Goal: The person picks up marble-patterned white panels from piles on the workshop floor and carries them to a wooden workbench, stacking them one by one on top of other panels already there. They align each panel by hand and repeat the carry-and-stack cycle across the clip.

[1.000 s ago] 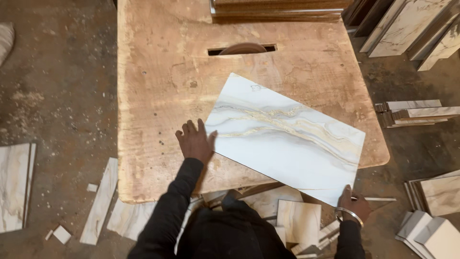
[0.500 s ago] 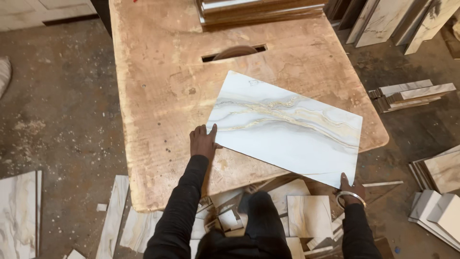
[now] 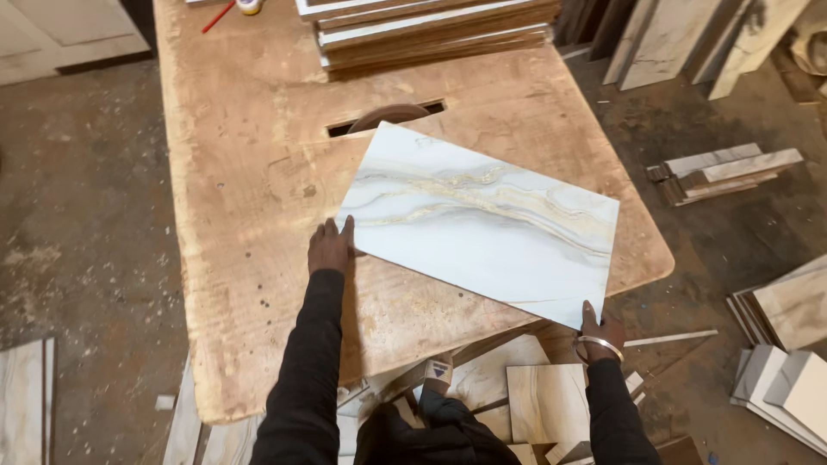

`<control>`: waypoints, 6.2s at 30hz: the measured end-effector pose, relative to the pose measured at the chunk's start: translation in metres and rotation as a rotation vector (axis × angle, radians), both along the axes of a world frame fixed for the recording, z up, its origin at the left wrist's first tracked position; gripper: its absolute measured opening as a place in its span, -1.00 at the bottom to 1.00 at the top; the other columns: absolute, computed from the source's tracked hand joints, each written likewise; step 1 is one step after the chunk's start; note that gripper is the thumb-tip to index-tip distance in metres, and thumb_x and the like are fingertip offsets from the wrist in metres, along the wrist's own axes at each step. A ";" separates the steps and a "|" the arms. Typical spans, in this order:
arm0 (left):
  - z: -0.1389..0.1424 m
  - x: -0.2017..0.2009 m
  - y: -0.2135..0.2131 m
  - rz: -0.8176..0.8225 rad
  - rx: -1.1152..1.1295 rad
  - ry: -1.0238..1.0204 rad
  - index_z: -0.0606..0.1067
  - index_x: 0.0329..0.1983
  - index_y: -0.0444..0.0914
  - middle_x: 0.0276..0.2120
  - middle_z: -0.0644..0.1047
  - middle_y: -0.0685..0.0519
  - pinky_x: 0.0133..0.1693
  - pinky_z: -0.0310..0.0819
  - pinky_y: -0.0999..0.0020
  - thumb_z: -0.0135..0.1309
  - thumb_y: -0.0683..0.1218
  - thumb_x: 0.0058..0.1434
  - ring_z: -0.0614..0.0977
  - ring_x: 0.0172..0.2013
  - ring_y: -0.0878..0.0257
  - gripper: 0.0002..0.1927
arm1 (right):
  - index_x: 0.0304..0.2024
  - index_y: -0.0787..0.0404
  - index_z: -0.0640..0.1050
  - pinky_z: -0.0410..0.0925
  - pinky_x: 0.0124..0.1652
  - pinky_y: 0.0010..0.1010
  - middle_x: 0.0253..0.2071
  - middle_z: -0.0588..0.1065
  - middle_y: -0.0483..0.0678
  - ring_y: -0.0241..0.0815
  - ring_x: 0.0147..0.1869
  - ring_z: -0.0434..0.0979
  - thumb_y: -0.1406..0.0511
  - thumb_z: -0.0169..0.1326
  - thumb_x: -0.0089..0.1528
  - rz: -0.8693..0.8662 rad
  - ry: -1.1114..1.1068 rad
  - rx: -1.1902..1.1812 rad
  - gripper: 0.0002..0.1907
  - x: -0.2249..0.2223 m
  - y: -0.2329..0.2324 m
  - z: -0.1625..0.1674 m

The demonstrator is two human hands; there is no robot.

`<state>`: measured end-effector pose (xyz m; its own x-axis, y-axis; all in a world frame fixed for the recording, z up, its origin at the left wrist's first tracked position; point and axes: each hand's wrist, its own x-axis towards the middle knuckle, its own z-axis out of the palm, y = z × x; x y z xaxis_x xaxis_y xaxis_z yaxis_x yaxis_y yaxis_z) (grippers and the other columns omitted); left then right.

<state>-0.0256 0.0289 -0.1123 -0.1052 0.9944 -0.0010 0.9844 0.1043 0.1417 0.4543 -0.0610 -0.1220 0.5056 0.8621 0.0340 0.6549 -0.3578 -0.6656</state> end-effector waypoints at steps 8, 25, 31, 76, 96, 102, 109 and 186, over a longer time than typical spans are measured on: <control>-0.014 -0.014 0.011 -0.030 -0.006 0.056 0.25 0.46 -0.05 0.30 0.35 -0.27 0.27 0.22 -0.04 0.30 0.31 0.03 0.34 0.33 -0.09 -0.05 | -0.35 0.53 0.63 0.37 -0.35 -0.13 -0.55 0.51 0.23 0.05 -0.51 0.52 0.02 0.20 0.36 -0.051 -0.058 -0.119 -0.40 -0.006 0.013 -0.012; -0.025 -0.056 0.017 -0.154 -0.109 0.296 0.23 0.50 -0.10 0.21 0.42 -0.25 0.19 0.27 -0.08 0.24 0.22 0.16 0.40 0.26 -0.05 -0.12 | 0.42 0.31 0.33 0.52 -0.15 -0.37 -0.01 0.55 0.12 -0.21 -0.10 0.59 0.49 0.04 0.31 0.003 0.748 0.095 -0.41 -0.044 -0.062 -0.037; -0.017 -0.080 0.028 -0.184 -0.157 0.312 0.17 0.52 -0.04 0.27 0.39 -0.22 0.22 0.24 -0.10 0.23 0.14 0.21 0.34 0.34 -0.04 -0.16 | 0.33 0.34 0.31 0.58 -0.13 -0.24 -0.05 0.55 0.26 -0.01 -0.11 0.66 0.46 0.09 0.24 -0.114 0.797 -0.039 -0.41 -0.079 -0.093 -0.039; 0.001 -0.100 0.040 -0.134 -0.244 0.104 0.19 0.44 -0.11 0.16 0.36 -0.35 0.08 0.34 -0.16 0.45 0.12 -0.04 0.41 0.15 -0.27 0.02 | -0.38 0.29 0.63 0.23 -0.63 -0.28 -0.68 0.48 0.09 -0.12 -0.68 0.40 0.22 0.26 0.19 0.041 0.417 -0.179 -0.76 -0.068 -0.079 -0.027; -0.022 0.044 0.018 0.233 -0.185 -0.203 0.28 0.41 -0.34 0.02 0.41 -0.44 0.12 0.26 -0.09 0.45 0.16 -0.02 0.34 0.12 -0.25 0.01 | -0.27 0.40 0.67 0.46 -0.22 -0.09 -0.43 0.57 0.23 0.15 -0.38 0.58 0.11 0.38 0.23 0.176 -0.355 -0.065 -0.58 0.049 0.175 0.012; -0.025 0.094 0.025 0.350 -0.091 -0.328 0.31 0.38 -0.34 0.05 0.41 -0.37 0.12 0.29 0.03 0.46 0.09 -0.05 0.37 0.08 -0.19 -0.02 | -0.01 0.43 0.58 0.51 -0.16 -0.13 -0.14 0.57 0.33 0.14 -0.18 0.65 0.07 0.34 0.18 0.088 -0.042 -0.072 -0.42 0.062 0.241 0.026; -0.034 0.137 0.042 0.416 -0.075 -0.310 0.32 0.37 -0.31 -0.05 0.39 -0.29 0.05 0.29 0.09 0.45 0.17 -0.06 0.38 0.01 -0.14 -0.01 | -0.06 0.63 0.58 0.43 -0.02 0.01 -0.15 0.59 0.41 0.26 -0.05 0.59 -0.02 0.38 0.25 0.163 -0.132 -0.130 -0.27 0.070 0.298 0.034; 0.001 -0.130 0.108 0.229 -0.265 0.102 0.03 0.55 0.33 0.44 0.16 -0.08 0.08 0.40 -0.05 -0.11 -0.13 0.38 0.44 0.23 -0.06 -0.25 | 0.14 0.40 0.43 0.48 0.08 0.12 -0.02 0.51 0.22 0.26 0.07 0.57 0.22 0.15 0.08 -0.333 1.481 -0.520 -0.38 -0.202 -0.143 -0.058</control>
<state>-0.1555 0.1369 -0.1113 -0.3377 0.9119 -0.2332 0.9391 0.3433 -0.0174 0.2526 -0.2041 -0.1795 -0.0161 0.4734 -0.8807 -0.5747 -0.7252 -0.3793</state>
